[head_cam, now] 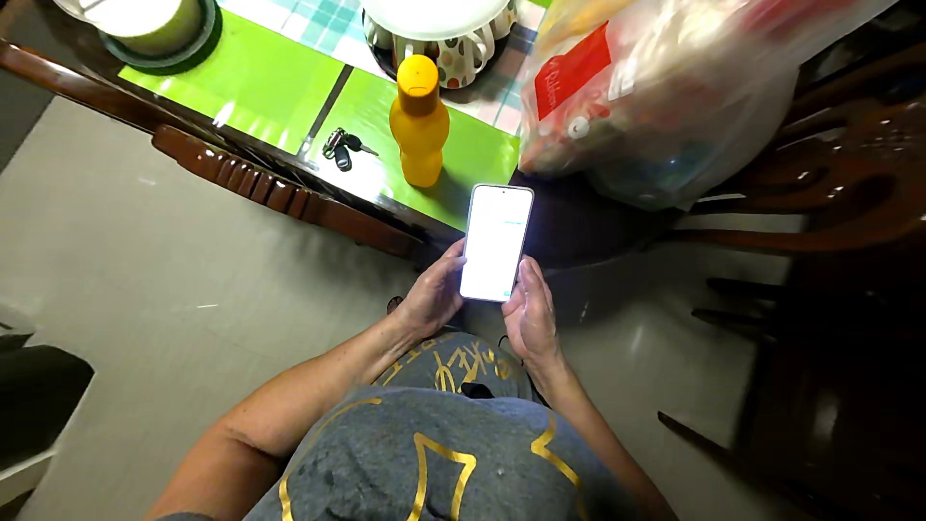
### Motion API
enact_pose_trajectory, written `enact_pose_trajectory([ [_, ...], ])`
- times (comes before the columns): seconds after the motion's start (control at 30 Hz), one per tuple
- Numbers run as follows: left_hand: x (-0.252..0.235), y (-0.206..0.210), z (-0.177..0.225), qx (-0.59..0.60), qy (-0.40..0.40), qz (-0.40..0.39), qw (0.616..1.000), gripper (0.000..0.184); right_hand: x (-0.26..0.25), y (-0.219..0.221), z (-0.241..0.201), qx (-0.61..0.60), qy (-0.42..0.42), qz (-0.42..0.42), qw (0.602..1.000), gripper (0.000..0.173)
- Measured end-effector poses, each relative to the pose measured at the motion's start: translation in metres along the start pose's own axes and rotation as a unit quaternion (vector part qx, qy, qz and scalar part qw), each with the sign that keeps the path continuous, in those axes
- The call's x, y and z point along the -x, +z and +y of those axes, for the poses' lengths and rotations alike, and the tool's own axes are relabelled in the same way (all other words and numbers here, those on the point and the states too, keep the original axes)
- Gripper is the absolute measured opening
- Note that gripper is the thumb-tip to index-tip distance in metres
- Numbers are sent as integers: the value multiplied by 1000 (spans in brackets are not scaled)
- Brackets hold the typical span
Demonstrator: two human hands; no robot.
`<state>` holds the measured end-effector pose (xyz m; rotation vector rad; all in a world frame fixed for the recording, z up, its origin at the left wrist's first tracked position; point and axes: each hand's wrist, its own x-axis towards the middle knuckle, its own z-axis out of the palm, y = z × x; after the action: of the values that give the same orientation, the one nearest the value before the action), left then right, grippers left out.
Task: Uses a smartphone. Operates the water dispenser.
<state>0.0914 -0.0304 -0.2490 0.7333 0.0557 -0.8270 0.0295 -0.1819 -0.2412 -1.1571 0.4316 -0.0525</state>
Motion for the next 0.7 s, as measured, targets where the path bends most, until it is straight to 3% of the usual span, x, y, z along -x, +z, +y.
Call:
enact_pose_trajectory([
  [0.33, -4, 3, 1, 37, -16, 14, 999, 43, -3, -6, -1, -21, 18, 1, 1000, 50],
  [0.7, -16, -1, -4, -46, -89, 77, 992, 42, -10, -12, 3, 1, 66, 36, 997, 64],
])
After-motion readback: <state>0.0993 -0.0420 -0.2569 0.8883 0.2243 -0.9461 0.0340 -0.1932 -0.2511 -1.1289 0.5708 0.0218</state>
